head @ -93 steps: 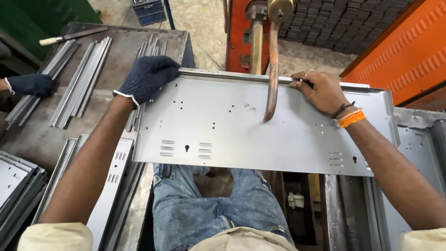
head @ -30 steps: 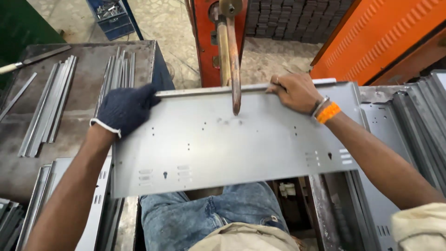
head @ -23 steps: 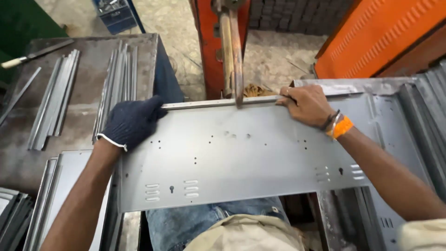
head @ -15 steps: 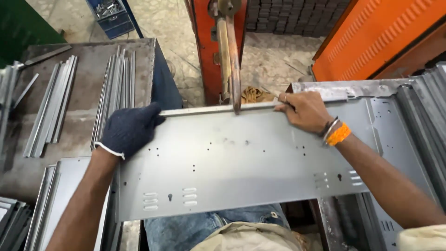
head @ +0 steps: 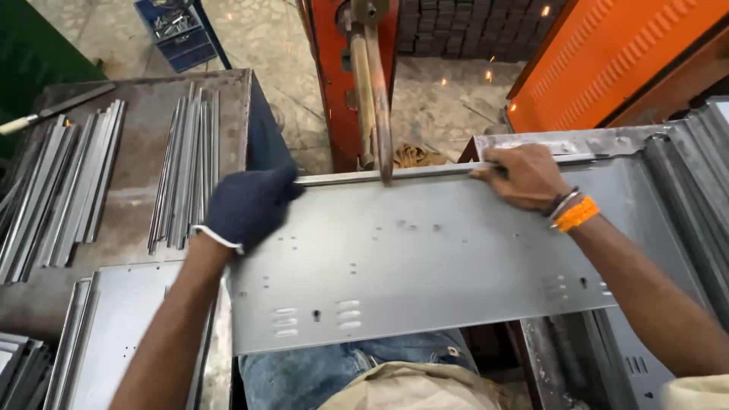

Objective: Spot welding metal strips onto larger metal plates using an industrial welding machine.

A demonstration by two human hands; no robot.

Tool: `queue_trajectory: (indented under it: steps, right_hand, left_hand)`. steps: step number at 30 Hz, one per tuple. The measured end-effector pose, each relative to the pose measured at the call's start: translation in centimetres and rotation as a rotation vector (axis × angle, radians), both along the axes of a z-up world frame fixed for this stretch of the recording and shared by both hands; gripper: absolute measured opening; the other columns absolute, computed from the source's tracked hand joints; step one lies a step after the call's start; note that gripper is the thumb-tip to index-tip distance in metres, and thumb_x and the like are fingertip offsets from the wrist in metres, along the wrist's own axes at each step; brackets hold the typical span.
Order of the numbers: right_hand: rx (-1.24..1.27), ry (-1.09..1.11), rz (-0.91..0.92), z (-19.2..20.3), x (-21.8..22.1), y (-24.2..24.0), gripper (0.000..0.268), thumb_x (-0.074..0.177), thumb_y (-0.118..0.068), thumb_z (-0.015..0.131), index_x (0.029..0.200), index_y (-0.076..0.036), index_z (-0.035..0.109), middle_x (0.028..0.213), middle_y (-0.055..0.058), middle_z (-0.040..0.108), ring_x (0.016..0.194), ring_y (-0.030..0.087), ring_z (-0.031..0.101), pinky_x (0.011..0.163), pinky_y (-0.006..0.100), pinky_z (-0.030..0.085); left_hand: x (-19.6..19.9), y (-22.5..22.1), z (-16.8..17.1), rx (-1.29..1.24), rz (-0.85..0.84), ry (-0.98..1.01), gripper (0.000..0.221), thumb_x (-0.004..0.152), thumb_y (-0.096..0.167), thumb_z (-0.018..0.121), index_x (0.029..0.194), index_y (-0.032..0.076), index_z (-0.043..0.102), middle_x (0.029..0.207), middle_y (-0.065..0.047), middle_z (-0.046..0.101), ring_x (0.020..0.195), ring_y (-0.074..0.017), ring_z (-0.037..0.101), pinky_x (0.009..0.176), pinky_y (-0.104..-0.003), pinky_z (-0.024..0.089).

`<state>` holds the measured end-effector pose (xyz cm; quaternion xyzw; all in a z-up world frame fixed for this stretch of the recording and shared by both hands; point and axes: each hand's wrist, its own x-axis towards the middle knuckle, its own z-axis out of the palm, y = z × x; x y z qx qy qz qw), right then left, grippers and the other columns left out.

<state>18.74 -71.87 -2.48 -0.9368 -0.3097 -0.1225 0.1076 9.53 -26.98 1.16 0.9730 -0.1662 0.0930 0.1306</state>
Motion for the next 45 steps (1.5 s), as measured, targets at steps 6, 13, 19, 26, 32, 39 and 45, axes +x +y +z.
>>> queue_trajectory:
  steps: [6,13,19,26,32,39,45]
  right_hand:
    - [-0.11,0.013,-0.091,-0.1,-0.1,-2.5,0.047,0.09,-0.052,0.068,0.101,-0.008,0.08,0.057,0.017,0.062,0.055,0.035,0.063,0.057,0.048,0.045]
    - [-0.089,-0.002,-0.09,-1.0,0.7,-3.0,0.046,0.089,-0.051,0.07,0.099,-0.008,0.08,0.06,0.016,0.066,0.053,0.034,0.063,0.054,0.047,0.045]
    - [-0.08,-0.009,-0.097,0.2,-0.7,-3.9,0.044,0.092,-0.049,0.069,0.099,-0.007,0.08,0.062,0.017,0.065,0.057,0.034,0.063,0.058,0.047,0.045]
    - [-0.145,-0.008,-0.193,-2.5,1.1,-11.8,0.051,0.091,-0.054,0.066,0.087,-0.005,0.078,0.068,0.02,0.065,0.065,0.038,0.064,0.063,0.05,0.046]
    - [-0.249,0.031,-0.283,-2.6,1.5,-15.1,0.055,0.091,-0.056,0.067,0.084,-0.003,0.077,0.067,0.019,0.066,0.069,0.038,0.066,0.07,0.051,0.047]
    - [-0.163,-0.022,-0.267,-2.4,0.4,-14.1,0.048,0.089,-0.052,0.067,0.1,-0.007,0.082,0.063,0.019,0.065,0.063,0.038,0.066,0.065,0.048,0.049]
    - [-0.192,-0.022,-0.298,-2.0,-0.3,-14.2,0.054,0.09,-0.058,0.068,0.102,-0.007,0.082,0.068,0.018,0.069,0.064,0.035,0.069,0.068,0.045,0.054]
  left_hand:
    - [1.0,-2.0,-1.4,-0.035,-0.076,-0.032,0.014,0.088,0.023,0.066,0.097,0.012,0.065,0.079,-0.018,0.071,0.073,-0.0423,0.069,0.065,-0.056,0.051]
    - [1.2,-2.5,-1.2,-0.076,-0.05,-0.047,0.014,0.092,0.025,0.066,0.094,0.011,0.066,0.078,-0.018,0.07,0.071,-0.0415,0.069,0.064,-0.054,0.051]
    - [0.6,-3.7,-1.6,-0.039,-0.062,-0.004,0.021,0.097,0.03,0.065,0.092,0.009,0.065,0.076,-0.019,0.07,0.071,-0.0408,0.068,0.063,-0.054,0.05]
    - [2.4,-7.7,-2.4,-0.556,-0.199,-0.143,0.048,0.106,0.031,0.054,0.147,0.01,0.039,0.098,-0.018,0.071,0.078,-0.0356,0.069,0.069,-0.046,0.054]
    - [5.5,-9.2,-8.3,-0.828,-0.19,-0.074,0.054,0.118,0.026,0.034,0.167,0.009,0.02,0.106,-0.017,0.069,0.085,-0.0294,0.065,0.08,-0.042,0.052]
    - [3.4,-9.7,-5.6,-0.709,-0.191,-0.145,0.071,0.093,0.002,0.042,0.161,0.003,0.019,0.097,-0.015,0.069,0.074,-0.0306,0.061,0.067,-0.041,0.048]
    - [2.3,-9.4,-4.6,-0.738,-0.293,-0.139,0.061,0.104,0.004,0.04,0.162,0.006,0.021,0.111,-0.015,0.07,0.078,-0.0299,0.062,0.073,-0.041,0.05]
